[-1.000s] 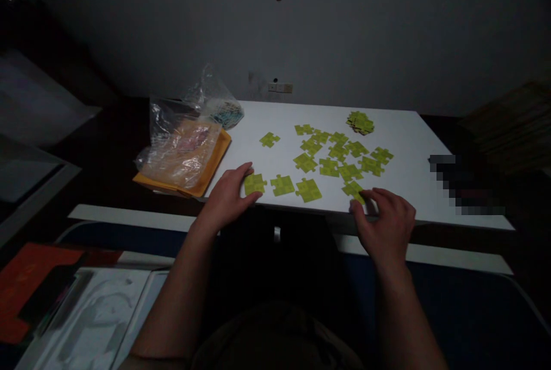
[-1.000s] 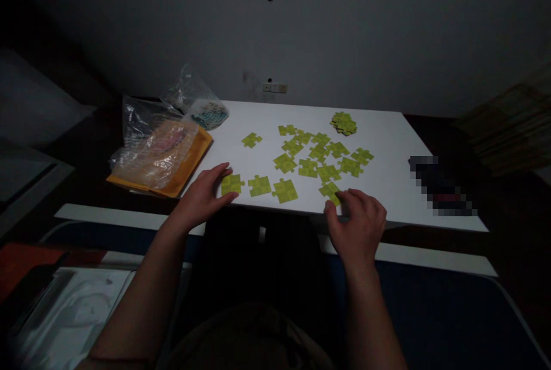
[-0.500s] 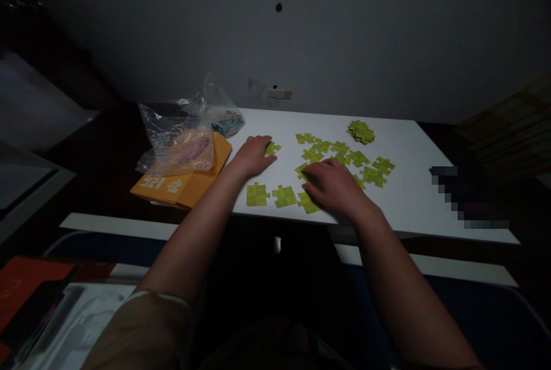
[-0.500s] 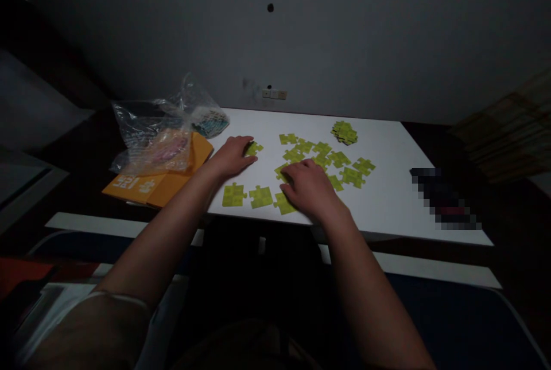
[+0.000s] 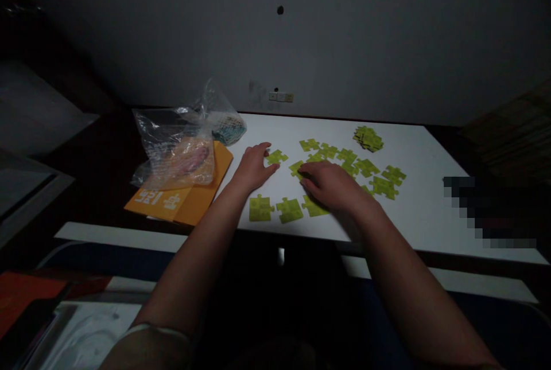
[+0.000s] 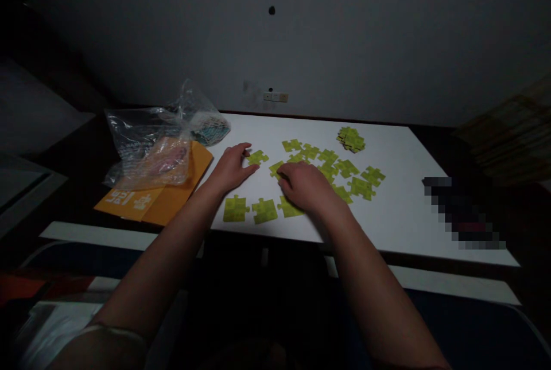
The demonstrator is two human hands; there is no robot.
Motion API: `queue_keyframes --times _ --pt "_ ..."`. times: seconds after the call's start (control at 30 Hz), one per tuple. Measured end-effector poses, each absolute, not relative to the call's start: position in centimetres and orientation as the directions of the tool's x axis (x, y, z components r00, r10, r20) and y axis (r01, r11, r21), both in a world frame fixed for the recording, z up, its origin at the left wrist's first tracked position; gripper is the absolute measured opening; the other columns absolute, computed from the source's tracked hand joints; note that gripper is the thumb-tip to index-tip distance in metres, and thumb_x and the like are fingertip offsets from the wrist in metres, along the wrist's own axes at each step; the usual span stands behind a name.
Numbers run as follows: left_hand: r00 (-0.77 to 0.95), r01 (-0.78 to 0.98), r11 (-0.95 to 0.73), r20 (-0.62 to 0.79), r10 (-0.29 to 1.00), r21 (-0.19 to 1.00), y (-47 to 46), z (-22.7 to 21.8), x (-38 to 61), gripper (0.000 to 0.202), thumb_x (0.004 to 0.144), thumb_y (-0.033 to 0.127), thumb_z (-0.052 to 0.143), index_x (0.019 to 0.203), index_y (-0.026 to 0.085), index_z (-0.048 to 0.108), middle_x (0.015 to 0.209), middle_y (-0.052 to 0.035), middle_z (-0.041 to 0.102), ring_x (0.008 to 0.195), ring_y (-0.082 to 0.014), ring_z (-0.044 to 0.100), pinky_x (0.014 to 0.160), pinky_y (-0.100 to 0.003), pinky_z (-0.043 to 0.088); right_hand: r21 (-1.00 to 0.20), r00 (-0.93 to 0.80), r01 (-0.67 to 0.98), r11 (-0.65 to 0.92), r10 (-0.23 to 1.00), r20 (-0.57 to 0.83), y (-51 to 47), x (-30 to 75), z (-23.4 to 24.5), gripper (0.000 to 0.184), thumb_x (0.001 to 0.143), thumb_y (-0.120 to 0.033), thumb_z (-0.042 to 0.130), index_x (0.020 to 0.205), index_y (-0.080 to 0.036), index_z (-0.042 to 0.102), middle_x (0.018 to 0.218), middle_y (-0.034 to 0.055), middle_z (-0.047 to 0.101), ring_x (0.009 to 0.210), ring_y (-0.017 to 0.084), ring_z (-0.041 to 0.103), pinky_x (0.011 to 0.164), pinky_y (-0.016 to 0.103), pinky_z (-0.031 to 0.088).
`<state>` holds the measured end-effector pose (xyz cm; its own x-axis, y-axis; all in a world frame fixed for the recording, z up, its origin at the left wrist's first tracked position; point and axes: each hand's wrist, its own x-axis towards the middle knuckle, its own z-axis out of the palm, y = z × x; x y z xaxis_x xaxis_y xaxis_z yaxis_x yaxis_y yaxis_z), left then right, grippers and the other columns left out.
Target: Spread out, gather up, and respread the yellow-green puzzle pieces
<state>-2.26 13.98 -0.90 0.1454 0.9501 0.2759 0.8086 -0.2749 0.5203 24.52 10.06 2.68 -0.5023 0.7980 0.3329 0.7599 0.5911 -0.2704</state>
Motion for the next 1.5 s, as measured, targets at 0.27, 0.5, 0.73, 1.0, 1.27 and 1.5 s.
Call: queue_keyframes --times 0.27,0.5,0.73,1.0,1.27,1.5 --pt "0.138 0.821 -0.282 0.307 0.942 0.497 14.5 -1.7 -2.3 0.052 0.100 0.029 0.072 0.150 0.017 0.063 0.140 -0.0163 0.074 0.131 -0.0355 0.065 0.121 -0.053 0.050 -0.265 -0.428 0.826 0.497 0.860 0.278 1.3 25.9 1.4 0.032 0.109 -0.034 0.060 0.135 -0.025 0.077 0.138 0.0146 0.077 0.126 0.039 0.069 0.107 0.060 0.058" --pt "0.119 0.811 -0.256 0.279 0.953 0.526 14.4 -1.4 -2.2 0.053 0.100 0.022 0.067 0.152 0.019 0.062 0.144 -0.0146 0.074 0.133 -0.0334 0.065 0.122 -0.051 0.051 -0.294 -0.416 0.802 0.520 0.839 0.352 1.3 26.7 1.6 0.032 0.109 -0.034 0.061 0.134 -0.025 0.079 0.147 0.0143 0.075 0.134 0.039 0.068 0.113 0.063 0.056" --pt "0.064 0.912 -0.129 0.177 0.982 0.389 13.7 -0.4 -1.8 0.070 0.097 0.040 0.070 0.162 0.018 0.056 0.168 -0.0165 0.059 0.150 -0.0432 0.050 0.126 -0.060 0.043 -0.269 -0.539 0.752 0.602 0.796 0.274 11.0 25.8 4.1 0.040 0.094 -0.020 0.067 0.132 -0.023 0.079 0.133 0.0146 0.080 0.130 0.041 0.066 0.112 0.063 0.056" --pt "0.020 0.912 -0.076 0.142 0.990 0.403 14.0 0.1 -1.5 0.047 0.096 0.048 0.072 0.137 0.026 0.073 0.161 -0.0131 0.062 0.148 -0.0415 0.050 0.122 -0.059 0.043 -0.380 -0.608 0.669 0.639 0.764 0.216 13.9 25.7 1.6 0.051 0.092 -0.021 0.070 0.142 -0.021 0.073 0.139 0.0164 0.076 0.139 0.040 0.062 0.121 0.060 0.052" --pt "-0.052 0.910 -0.025 0.174 0.983 0.414 13.7 0.3 -1.2 0.043 0.086 0.057 0.084 0.106 0.024 0.065 0.132 -0.0145 0.067 0.132 -0.0393 0.056 0.112 -0.054 0.049 -0.381 -0.617 0.662 0.645 0.758 0.212 13.5 25.8 1.5 0.034 0.096 -0.034 0.075 0.128 -0.022 0.077 0.131 0.0168 0.075 0.127 0.040 0.063 0.115 0.060 0.051" --pt "-0.027 0.920 -0.052 0.194 0.981 0.389 13.6 -0.1 -1.2 0.043 0.088 0.058 0.085 0.108 0.025 0.064 0.132 -0.0130 0.068 0.128 -0.0388 0.058 0.110 -0.054 0.050 -0.383 -0.609 0.653 0.654 0.754 0.248 13.4 25.9 0.9 0.033 0.096 -0.035 0.076 0.128 -0.024 0.079 0.135 0.0166 0.075 0.129 0.040 0.063 0.114 0.060 0.052"
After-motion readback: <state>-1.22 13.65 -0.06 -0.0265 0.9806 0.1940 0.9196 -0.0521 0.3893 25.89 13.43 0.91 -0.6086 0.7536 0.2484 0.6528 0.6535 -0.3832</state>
